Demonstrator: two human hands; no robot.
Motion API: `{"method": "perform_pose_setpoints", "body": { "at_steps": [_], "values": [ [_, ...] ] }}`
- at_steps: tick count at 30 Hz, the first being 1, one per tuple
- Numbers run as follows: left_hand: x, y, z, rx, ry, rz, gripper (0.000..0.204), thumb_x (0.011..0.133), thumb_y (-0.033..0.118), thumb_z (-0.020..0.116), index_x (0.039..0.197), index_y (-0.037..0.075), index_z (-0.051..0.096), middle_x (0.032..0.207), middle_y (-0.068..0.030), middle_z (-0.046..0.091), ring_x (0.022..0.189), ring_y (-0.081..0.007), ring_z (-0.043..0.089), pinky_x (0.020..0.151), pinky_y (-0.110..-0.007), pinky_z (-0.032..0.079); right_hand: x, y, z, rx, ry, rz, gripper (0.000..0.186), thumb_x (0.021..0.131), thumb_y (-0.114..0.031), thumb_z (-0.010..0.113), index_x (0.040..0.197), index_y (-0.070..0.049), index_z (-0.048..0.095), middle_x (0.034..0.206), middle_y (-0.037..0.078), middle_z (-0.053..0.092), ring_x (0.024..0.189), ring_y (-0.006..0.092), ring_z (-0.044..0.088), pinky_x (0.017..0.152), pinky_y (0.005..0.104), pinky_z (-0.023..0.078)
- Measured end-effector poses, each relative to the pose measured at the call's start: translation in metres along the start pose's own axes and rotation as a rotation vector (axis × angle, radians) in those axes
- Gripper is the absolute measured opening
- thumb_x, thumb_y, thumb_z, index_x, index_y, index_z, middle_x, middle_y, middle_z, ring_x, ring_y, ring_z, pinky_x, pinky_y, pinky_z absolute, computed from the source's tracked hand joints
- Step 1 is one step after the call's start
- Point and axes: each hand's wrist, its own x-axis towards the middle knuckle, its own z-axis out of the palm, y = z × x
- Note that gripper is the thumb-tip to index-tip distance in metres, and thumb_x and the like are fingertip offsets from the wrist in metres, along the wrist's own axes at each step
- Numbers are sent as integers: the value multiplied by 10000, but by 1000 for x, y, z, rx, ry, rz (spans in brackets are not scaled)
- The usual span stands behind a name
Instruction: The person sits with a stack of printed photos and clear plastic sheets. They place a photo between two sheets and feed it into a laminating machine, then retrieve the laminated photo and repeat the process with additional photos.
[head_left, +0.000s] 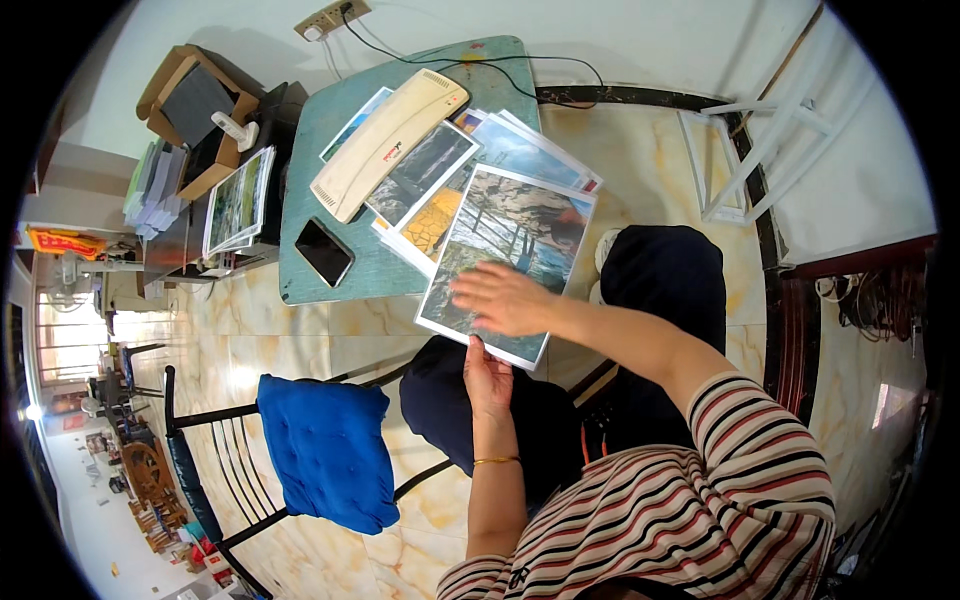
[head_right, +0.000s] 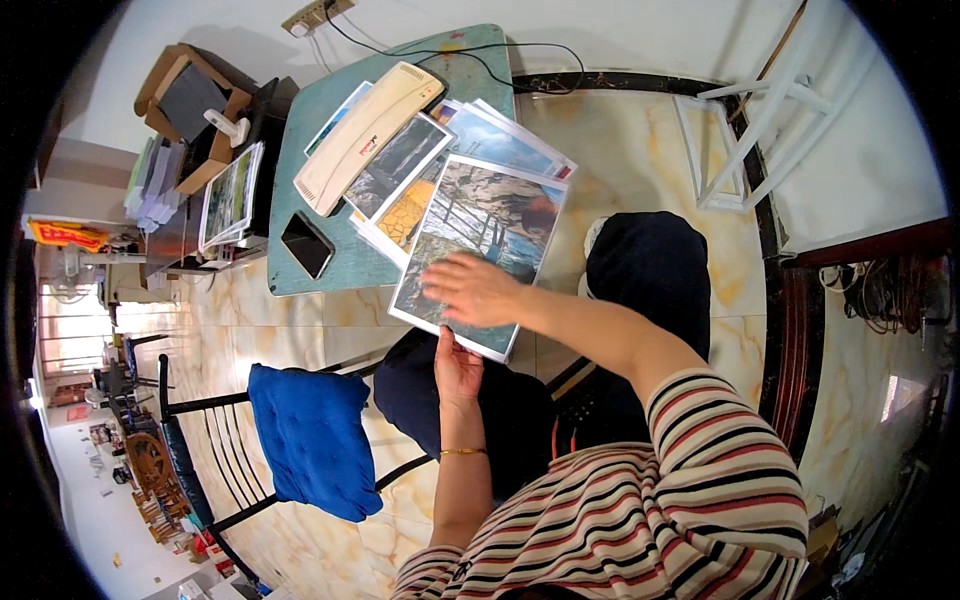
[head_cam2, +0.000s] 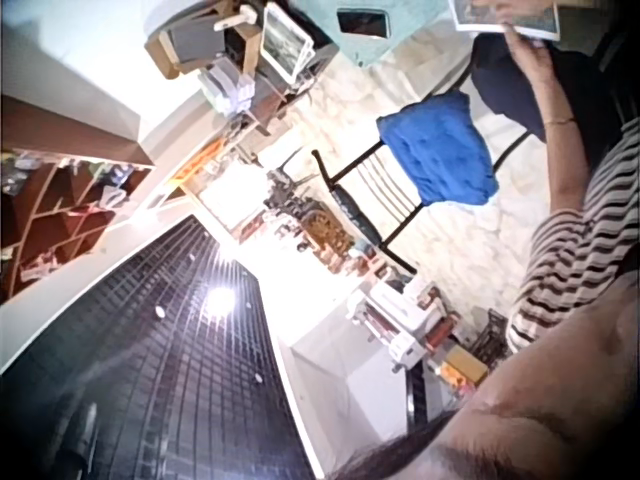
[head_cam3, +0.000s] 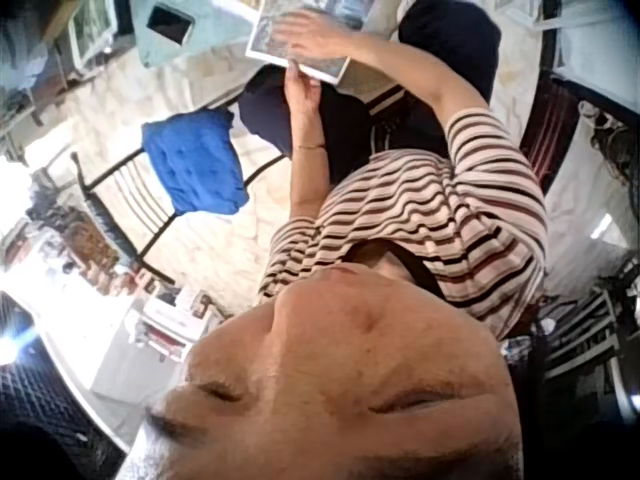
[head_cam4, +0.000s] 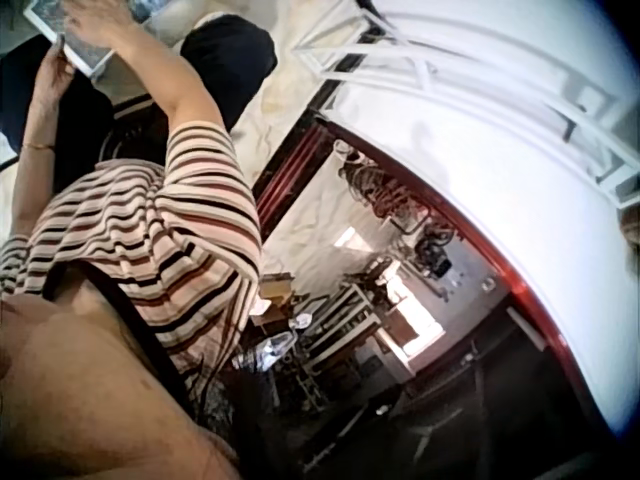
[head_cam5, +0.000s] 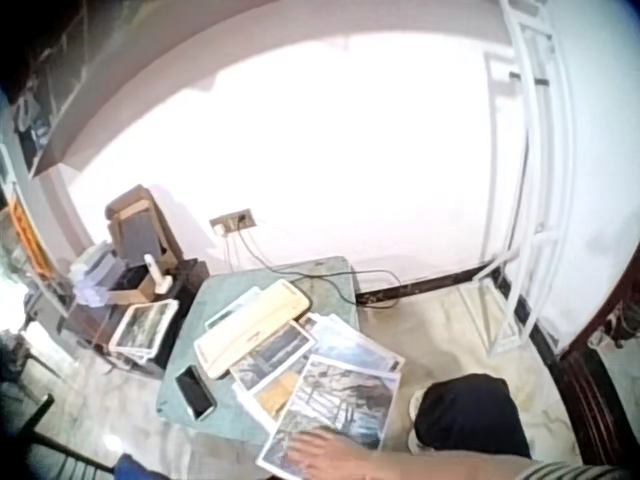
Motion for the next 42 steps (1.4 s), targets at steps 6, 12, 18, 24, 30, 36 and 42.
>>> {"method": "perform_pose_setpoints", "body": {
  "at_steps": [6, 12, 18, 24, 30, 36, 42],
  "values": [
    [-3, 3, 0, 12, 34, 13, 245, 968, 205, 502, 1121, 18, 544, 1097, -90, 614, 988, -201, 604, 862, -341, 507, 10, 85, -42, -185, 117, 99, 386, 853, -275, 586, 1203, -118, 552, 1330, 68, 491, 1279, 219, 402, 1085, 421, 266],
    [-3, 1, 4, -9, 13, -1, 251, 965, 201, 506, 1134, 19, 540, 1102, -93, 613, 1006, -211, 601, 875, -357, 507, 0, 155, -68, -448, 296, 405, 398, 813, -252, 621, 1167, -85, 545, 1288, 89, 504, 1225, 264, 441, 1043, 441, 318],
    [0, 2, -7, -2, -1, 6, 282, 971, 225, 493, 1166, 24, 529, 1123, -90, 610, 1042, -212, 587, 897, -365, 497, 40, 43, -52, 26, 368, 107, 430, 714, -192, 709, 1084, -36, 556, 1146, 142, 535, 1048, 343, 494, 927, 458, 375],
    [5, -1, -18, 25, -30, -36, 333, 960, 299, 508, 1201, 70, 524, 1179, -55, 587, 1092, -174, 560, 930, -340, 474, 15, -37, 26, 143, -171, -111, 435, 887, -388, 535, 1202, -93, 593, 1361, 111, 482, 1315, 218, 382, 1129, 409, 211],
    [-1, -3, -11, 53, 32, 25, 321, 978, 250, 470, 1199, 21, 513, 1168, -88, 596, 1075, -233, 576, 941, -401, 469, 33, 26, 4, -58, -42, -90, 462, 863, -347, 582, 1262, -121, 528, 1390, 78, 454, 1323, 217, 374, 1108, 409, 251],
    [-9, 2, 3, 36, 44, 47, 285, 976, 202, 480, 1173, 3, 533, 1146, -111, 600, 1046, -225, 589, 900, -380, 498, 47, 113, -26, -203, 103, 69, 431, 881, -340, 561, 1257, -131, 527, 1375, 80, 455, 1299, 221, 383, 1095, 423, 245],
    [-3, -4, 2, 5, 51, 50, 284, 982, 195, 461, 1187, 8, 519, 1173, -116, 583, 1082, -240, 565, 947, -406, 469, 44, 143, -53, -387, 379, 568, 456, 860, -339, 586, 1223, -68, 531, 1331, 123, 475, 1270, 270, 403, 1063, 465, 275]
  ]
}}
